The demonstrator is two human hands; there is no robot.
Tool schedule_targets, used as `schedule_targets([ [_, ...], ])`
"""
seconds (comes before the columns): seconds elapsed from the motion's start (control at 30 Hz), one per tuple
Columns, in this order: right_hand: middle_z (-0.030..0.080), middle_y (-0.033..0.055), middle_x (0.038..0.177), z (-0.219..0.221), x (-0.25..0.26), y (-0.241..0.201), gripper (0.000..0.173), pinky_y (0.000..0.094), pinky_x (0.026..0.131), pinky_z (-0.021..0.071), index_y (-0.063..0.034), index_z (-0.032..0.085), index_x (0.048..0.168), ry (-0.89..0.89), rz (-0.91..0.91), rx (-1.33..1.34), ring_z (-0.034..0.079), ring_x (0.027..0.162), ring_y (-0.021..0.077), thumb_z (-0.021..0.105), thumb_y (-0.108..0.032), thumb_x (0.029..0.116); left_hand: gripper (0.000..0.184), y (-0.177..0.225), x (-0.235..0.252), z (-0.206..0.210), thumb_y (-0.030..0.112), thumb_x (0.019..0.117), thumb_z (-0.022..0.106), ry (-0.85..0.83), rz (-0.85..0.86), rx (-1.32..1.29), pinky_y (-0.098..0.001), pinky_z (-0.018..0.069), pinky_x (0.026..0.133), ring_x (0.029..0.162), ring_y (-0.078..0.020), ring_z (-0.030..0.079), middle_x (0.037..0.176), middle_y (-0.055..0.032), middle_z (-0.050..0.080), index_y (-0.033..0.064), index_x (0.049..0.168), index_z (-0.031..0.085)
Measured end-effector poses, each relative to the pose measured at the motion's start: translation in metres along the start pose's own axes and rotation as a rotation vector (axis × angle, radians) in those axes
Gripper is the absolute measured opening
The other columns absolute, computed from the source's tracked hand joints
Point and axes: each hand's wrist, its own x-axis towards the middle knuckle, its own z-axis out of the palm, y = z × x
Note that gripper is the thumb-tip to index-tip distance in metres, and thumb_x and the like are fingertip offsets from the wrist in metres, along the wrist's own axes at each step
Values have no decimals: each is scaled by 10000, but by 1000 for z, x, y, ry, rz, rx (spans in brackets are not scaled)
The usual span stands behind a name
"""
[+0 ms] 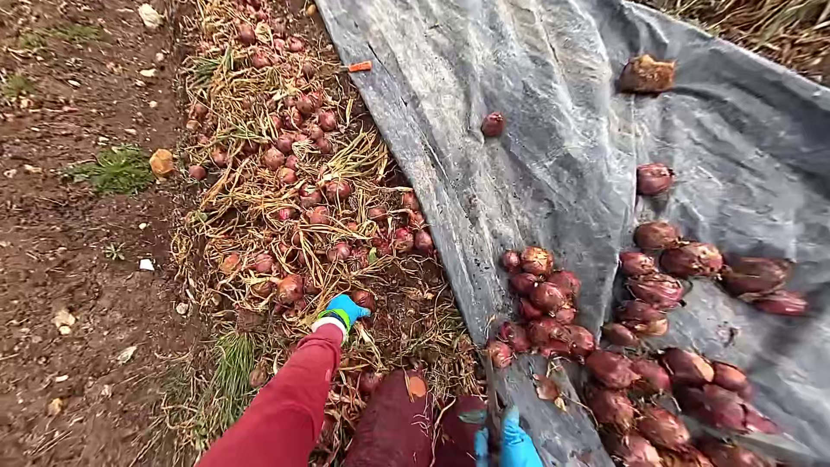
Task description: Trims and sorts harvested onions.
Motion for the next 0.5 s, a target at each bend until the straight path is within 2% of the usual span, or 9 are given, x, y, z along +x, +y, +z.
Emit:
schedule_targets([
  [0.03, 616, 97, 607, 6, 16, 4, 864, 391, 449, 538, -12, 634, 1050, -31, 37, 28, 587, 463, 219, -19, -579, 1059, 737, -1, -3, -13, 668, 762, 809, -41, 70, 15, -634, 533, 984, 1125, -374, 687, 1150, -199, 724, 50, 1155, 729],
  [0.1, 594, 106, 593, 20, 47, 11, 969, 397, 438, 531, -22, 663, 1084, -153, 90, 43, 571, 453, 225, -36, -688, 1004, 681, 7, -44, -42, 701, 828, 741, -49, 251, -29, -621, 548, 953, 1047, -343, 708, 1061, -159, 744, 92, 1133, 738],
  [0.2, 604, 84, 617, 46, 62, 2, 889, 381, 453, 541, -41, 677, 1161, -421, -6, -4, 580, 467, 208, 100, -701, 1011, 648, 17, -124, -66, 737, 889, 636, -88, 511, -41, -548, 583, 850, 880, -256, 715, 889, -88, 729, 116, 1046, 737],
  [0.23, 607, 67, 620, 54, 59, -6, 859, 370, 452, 550, -42, 674, 1139, -481, -87, 12, 587, 466, 197, 196, -740, 990, 647, 19, -147, -68, 746, 884, 629, -131, 593, -15, -532, 582, 832, 853, -236, 708, 860, -71, 719, 122, 1017, 737],
  [0.3, 614, 47, 616, 69, 45, -26, 887, 357, 441, 555, -68, 657, 991, -494, -241, 40, 593, 455, 189, 382, -897, 843, 674, 22, -188, -69, 757, 881, 619, -278, 731, 50, -531, 575, 836, 868, -235, 706, 871, -81, 721, 103, 994, 737],
  [0.33, 619, 48, 619, 73, 35, -34, 922, 359, 448, 560, -80, 641, 942, -451, -284, 0, 599, 462, 191, 356, -944, 790, 679, 21, -204, -68, 733, 892, 631, -365, 774, 65, -547, 563, 836, 872, -260, 696, 878, -112, 709, 68, 993, 726],
  [0.4, 620, 35, 626, 72, 16, -42, 947, 359, 479, 555, -96, 636, 909, -383, -336, -180, 596, 490, 178, 203, -934, 835, 657, 11, -224, -69, 677, 917, 651, -457, 822, 71, -546, 552, 824, 855, -276, 683, 868, -140, 694, 25, 973, 710],
  [0.47, 566, 26, 563, 65, 1, -41, 861, 352, 440, 504, -107, 659, 813, -407, -320, -317, 543, 443, 164, 209, -828, 946, 598, -2, -229, -72, 628, 896, 714, -451, 837, 124, -534, 549, 835, 863, -262, 680, 875, -125, 701, 34, 962, 720],
  [0.5, 533, 18, 542, 60, -9, -37, 794, 345, 426, 474, -104, 686, 829, -443, -287, -343, 506, 424, 153, 243, -741, 1001, 556, -9, -233, -73, 602, 868, 763, -434, 832, 149, -523, 556, 850, 873, -243, 688, 887, -105, 716, 55, 965, 739],
])
